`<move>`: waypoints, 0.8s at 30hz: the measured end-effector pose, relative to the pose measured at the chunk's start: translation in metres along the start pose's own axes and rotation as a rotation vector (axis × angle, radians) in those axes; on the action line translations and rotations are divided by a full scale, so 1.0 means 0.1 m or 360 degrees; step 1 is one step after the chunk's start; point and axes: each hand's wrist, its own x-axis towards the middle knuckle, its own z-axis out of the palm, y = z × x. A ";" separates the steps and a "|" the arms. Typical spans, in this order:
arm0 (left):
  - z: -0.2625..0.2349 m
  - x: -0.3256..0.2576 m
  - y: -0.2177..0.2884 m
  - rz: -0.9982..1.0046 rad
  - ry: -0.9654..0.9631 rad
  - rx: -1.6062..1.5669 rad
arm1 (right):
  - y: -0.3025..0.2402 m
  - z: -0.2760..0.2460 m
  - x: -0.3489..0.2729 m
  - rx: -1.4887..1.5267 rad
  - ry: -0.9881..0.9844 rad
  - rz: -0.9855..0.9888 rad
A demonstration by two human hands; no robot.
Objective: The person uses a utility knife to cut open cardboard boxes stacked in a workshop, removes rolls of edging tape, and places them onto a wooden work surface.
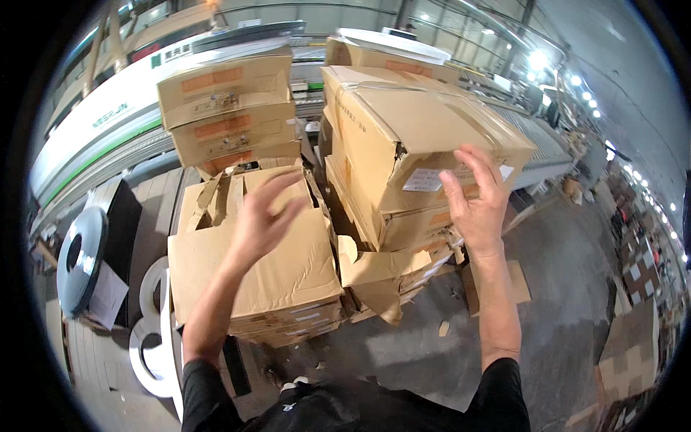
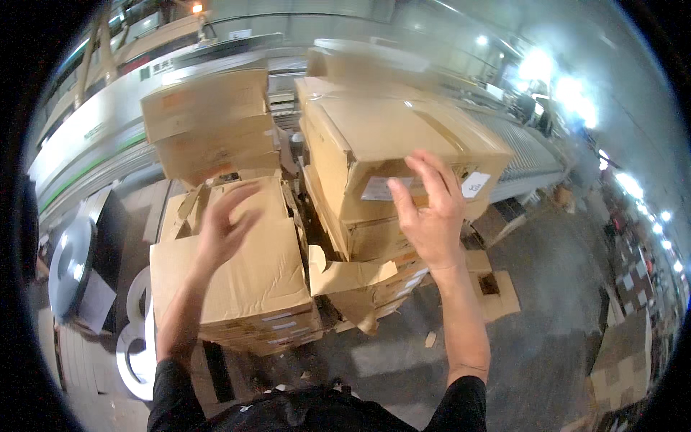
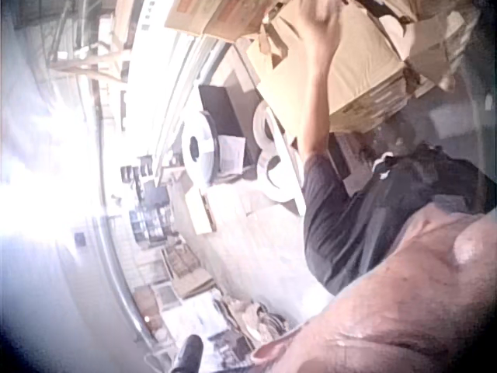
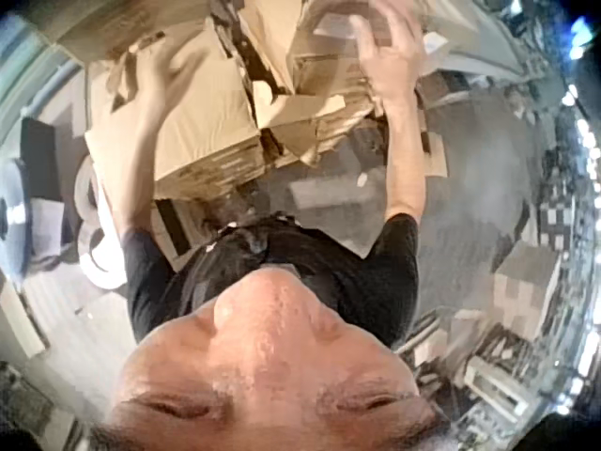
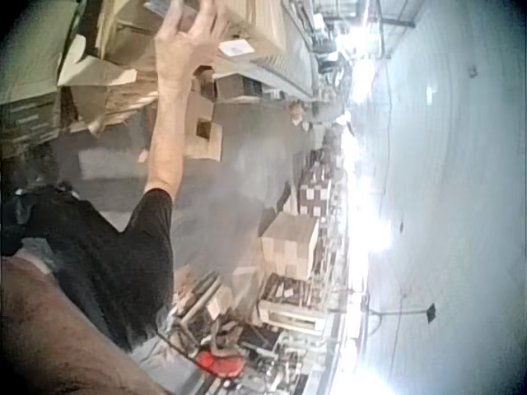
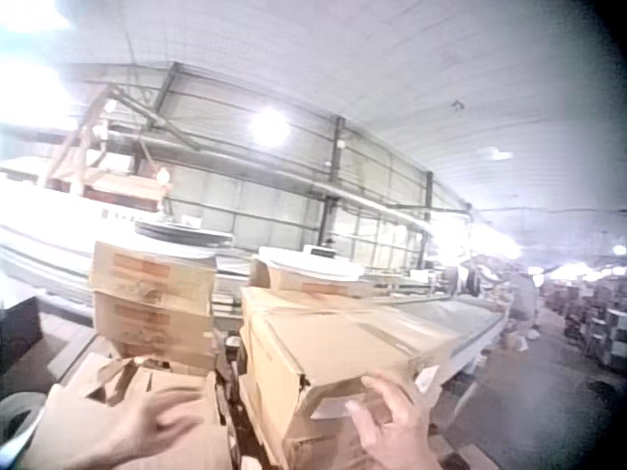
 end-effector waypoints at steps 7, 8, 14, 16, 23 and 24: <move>0.84 0.86 0.43 0.0416 0.0135 -0.0117 | 0.24 0.28 0.40 -0.0146 -0.0296 -0.0397; 0.86 0.91 0.40 0.0435 0.0171 -0.0054 | 0.25 0.32 0.42 -0.0106 -0.0318 -0.0385; 0.97 1.15 0.36 0.0646 0.0264 -0.0019 | 0.15 0.48 0.49 -0.0169 -0.0401 -0.0386; 0.80 1.13 0.19 0.0611 0.0174 -0.0027 | 0.12 0.59 0.48 -0.0069 -0.0483 -0.0246; 1.28 1.12 0.22 0.0746 0.0531 0.0001 | 0.46 0.55 0.31 -0.0305 -0.0483 -0.0359; 1.35 1.18 0.17 0.0944 0.0792 0.0102 | 0.48 0.56 0.34 -0.0248 -0.0481 -0.0374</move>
